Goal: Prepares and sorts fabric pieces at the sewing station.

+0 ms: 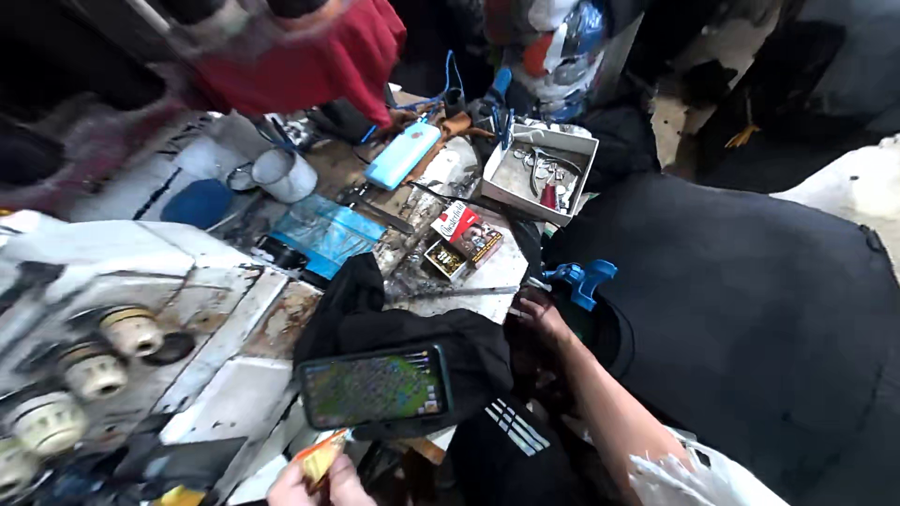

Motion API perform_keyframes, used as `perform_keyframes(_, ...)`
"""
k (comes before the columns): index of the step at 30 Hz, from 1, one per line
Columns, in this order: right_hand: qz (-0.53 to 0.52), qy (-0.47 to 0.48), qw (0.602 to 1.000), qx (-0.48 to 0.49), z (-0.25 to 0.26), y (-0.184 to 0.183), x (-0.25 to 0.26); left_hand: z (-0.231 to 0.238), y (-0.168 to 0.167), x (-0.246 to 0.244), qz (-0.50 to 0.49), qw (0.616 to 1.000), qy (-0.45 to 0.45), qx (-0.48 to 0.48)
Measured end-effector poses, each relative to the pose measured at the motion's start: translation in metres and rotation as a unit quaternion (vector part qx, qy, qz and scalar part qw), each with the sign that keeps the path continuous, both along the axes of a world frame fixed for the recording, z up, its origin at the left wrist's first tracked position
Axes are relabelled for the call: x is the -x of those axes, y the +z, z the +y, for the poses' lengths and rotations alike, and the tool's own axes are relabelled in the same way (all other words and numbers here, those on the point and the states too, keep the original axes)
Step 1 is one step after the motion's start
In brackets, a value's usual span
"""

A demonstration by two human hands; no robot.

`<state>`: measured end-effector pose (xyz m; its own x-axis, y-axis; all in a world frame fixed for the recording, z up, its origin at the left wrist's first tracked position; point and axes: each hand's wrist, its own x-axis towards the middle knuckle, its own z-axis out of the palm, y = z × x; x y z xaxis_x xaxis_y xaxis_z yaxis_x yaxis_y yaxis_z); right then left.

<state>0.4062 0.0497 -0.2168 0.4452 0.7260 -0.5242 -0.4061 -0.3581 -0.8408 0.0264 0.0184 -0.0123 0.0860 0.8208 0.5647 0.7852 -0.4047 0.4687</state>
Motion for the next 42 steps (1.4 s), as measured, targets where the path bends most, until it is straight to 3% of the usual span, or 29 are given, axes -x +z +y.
perform_keyframes(4, -0.070, 0.038, 0.996, 0.037, -0.007, -0.011, 0.008, 0.002, -0.003, 0.005, -0.055, 0.998, -0.029, 0.013)
perform_keyframes(9, -0.198, 0.248, 0.947, 0.050, -0.078, 0.011, 0.035, 0.000, 0.007, 0.013, -0.209, 0.971, -0.106, 0.048)
perform_keyframes(12, -0.198, 0.353, 0.914, -0.001, -0.131, 0.063, 0.051, -0.025, 0.041, 0.010, -0.306, 0.941, -0.119, 0.086)
perform_keyframes(17, -0.100, 0.396, 0.880, -0.242, -0.158, 0.194, 0.098, -0.059, 0.065, 0.010, -0.423, 0.862, -0.206, 0.189)
perform_keyframes(20, -0.099, 0.404, 0.838, -0.355, -0.141, 0.256, 0.142, -0.075, 0.072, 0.004, -0.414, 0.858, -0.253, 0.168)
perform_keyframes(23, -0.110, 0.404, 0.814, -0.403, -0.124, 0.281, 0.174, -0.097, 0.074, -0.005, -0.404, 0.864, -0.257, 0.153)
perform_keyframes(29, -0.147, 0.422, 0.802, -0.395, -0.135, 0.291, 0.181, -0.127, 0.080, 0.009, -0.378, 0.877, -0.260, 0.146)
perform_keyframes(37, -0.275, 0.418, 0.756, -0.423, -0.141, 0.293, 0.176, -0.119, 0.075, 0.004, -0.314, 0.917, -0.228, 0.097)
perform_keyframes(42, -0.422, 0.437, 0.680, -0.410, -0.141, 0.287, 0.174, -0.121, 0.074, 0.018, -0.071, 0.967, -0.201, 0.140)
